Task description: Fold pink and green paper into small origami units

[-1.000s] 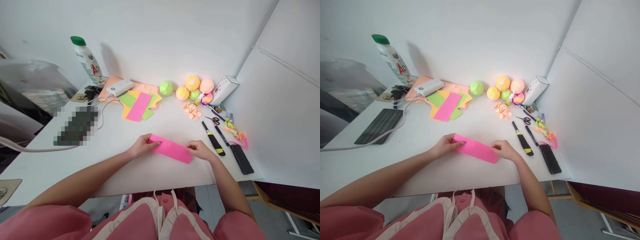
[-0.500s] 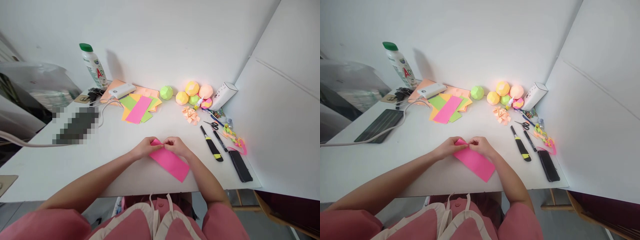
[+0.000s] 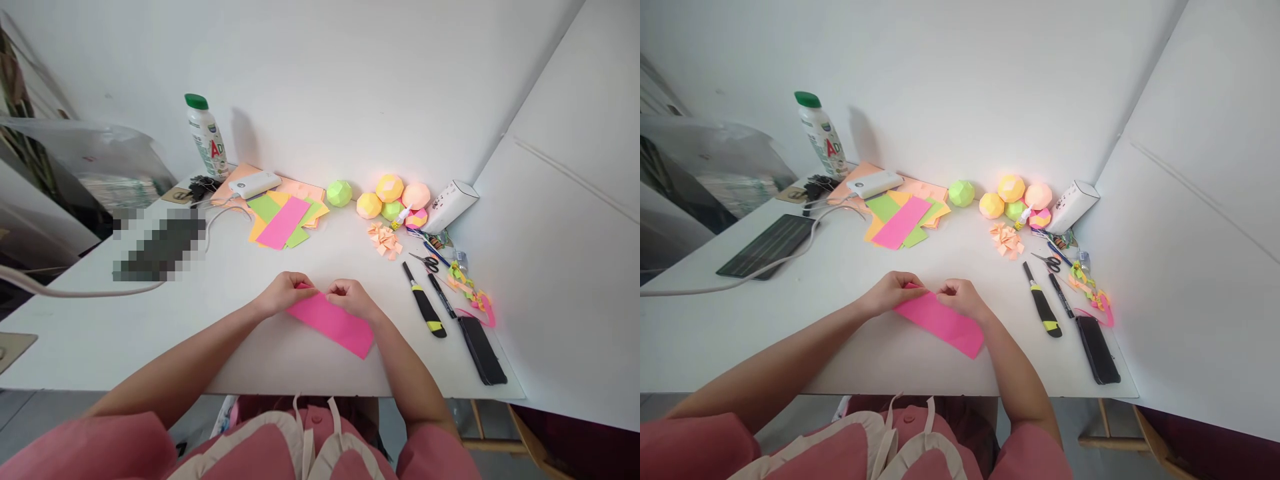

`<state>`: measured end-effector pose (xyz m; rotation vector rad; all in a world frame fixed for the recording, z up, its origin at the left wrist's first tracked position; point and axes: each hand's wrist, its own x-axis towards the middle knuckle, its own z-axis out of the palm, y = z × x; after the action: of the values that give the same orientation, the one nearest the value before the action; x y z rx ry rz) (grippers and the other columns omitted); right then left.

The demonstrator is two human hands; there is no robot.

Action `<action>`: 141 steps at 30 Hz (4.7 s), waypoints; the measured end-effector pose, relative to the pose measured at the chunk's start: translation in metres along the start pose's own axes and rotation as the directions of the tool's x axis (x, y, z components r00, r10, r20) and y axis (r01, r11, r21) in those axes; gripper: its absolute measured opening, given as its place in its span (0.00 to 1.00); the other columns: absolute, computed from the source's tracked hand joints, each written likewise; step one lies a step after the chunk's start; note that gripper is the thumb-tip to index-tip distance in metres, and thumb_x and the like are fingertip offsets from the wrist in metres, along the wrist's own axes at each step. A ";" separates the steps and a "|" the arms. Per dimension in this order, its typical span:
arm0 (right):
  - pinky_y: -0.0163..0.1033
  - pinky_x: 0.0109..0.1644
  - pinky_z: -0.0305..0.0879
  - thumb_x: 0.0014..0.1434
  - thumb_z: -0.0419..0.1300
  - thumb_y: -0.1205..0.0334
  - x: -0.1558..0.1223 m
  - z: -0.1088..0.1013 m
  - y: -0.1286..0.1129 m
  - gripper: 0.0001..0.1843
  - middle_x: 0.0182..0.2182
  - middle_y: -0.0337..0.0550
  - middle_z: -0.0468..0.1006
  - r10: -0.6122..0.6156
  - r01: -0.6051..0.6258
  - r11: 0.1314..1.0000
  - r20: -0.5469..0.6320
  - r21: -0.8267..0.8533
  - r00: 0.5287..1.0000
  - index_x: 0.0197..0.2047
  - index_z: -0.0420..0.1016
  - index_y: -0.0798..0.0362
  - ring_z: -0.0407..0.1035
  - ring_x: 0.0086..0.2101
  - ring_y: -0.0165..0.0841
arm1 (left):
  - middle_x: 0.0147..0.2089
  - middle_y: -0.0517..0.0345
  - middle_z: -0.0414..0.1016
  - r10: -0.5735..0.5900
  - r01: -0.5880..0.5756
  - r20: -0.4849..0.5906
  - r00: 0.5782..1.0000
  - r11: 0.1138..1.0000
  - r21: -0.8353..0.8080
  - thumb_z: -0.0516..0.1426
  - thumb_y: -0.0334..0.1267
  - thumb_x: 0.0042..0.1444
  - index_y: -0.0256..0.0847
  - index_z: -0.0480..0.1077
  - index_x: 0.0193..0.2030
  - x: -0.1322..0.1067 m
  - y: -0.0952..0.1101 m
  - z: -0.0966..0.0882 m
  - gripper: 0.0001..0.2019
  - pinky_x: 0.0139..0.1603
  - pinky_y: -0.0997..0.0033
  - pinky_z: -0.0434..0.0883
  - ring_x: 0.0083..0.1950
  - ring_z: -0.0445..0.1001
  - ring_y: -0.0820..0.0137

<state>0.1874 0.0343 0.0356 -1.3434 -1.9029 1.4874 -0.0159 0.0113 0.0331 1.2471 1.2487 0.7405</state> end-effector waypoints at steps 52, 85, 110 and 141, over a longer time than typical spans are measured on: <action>0.33 0.32 0.59 0.65 0.46 0.56 -0.025 -0.022 0.008 0.13 0.26 0.37 0.67 -0.268 0.200 0.923 -0.177 -0.329 0.947 0.30 0.63 0.51 0.62 0.27 0.28 | 0.41 0.49 0.77 0.255 -0.261 -0.064 0.965 0.959 -0.115 0.60 0.46 0.50 0.39 0.73 0.40 0.002 -0.014 -0.021 0.15 0.42 0.63 0.72 0.43 0.75 0.62; 0.32 0.28 0.54 0.52 0.58 0.58 -0.025 0.025 0.003 0.07 0.24 0.33 0.67 0.099 -0.112 0.969 0.068 0.219 0.993 0.28 0.70 0.53 0.59 0.25 0.24 | 0.27 0.59 0.73 0.024 -0.031 0.147 0.989 0.999 0.043 0.61 0.50 0.47 0.38 0.75 0.29 -0.011 -0.010 0.000 0.15 0.27 0.74 0.65 0.29 0.70 0.71; 0.35 0.33 0.59 0.55 0.59 0.47 -0.016 -0.014 0.022 0.16 0.31 0.38 0.69 0.020 -0.038 0.985 -0.105 -0.166 0.994 0.30 0.73 0.52 0.62 0.29 0.27 | 0.26 0.58 0.76 -0.065 0.041 -0.154 0.986 0.988 -0.151 0.70 0.54 0.30 0.38 0.76 0.29 0.016 -0.013 -0.079 0.23 0.26 0.74 0.69 0.27 0.73 0.71; 0.51 0.63 0.56 0.54 0.62 0.58 -0.001 -0.021 0.048 0.13 0.53 0.48 0.74 -0.312 0.175 0.891 -0.284 -0.420 0.907 0.43 0.78 0.49 0.62 0.57 0.42 | 0.22 0.55 0.75 -0.147 0.020 0.439 0.886 0.960 0.280 0.54 0.56 0.54 0.39 0.71 0.25 -0.018 -0.005 -0.016 0.21 0.21 0.74 0.64 0.21 0.72 0.70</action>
<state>0.2251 0.0434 0.0010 -1.3456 -2.0969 0.7157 -0.0363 -0.0018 0.0359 1.4739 1.0203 0.1891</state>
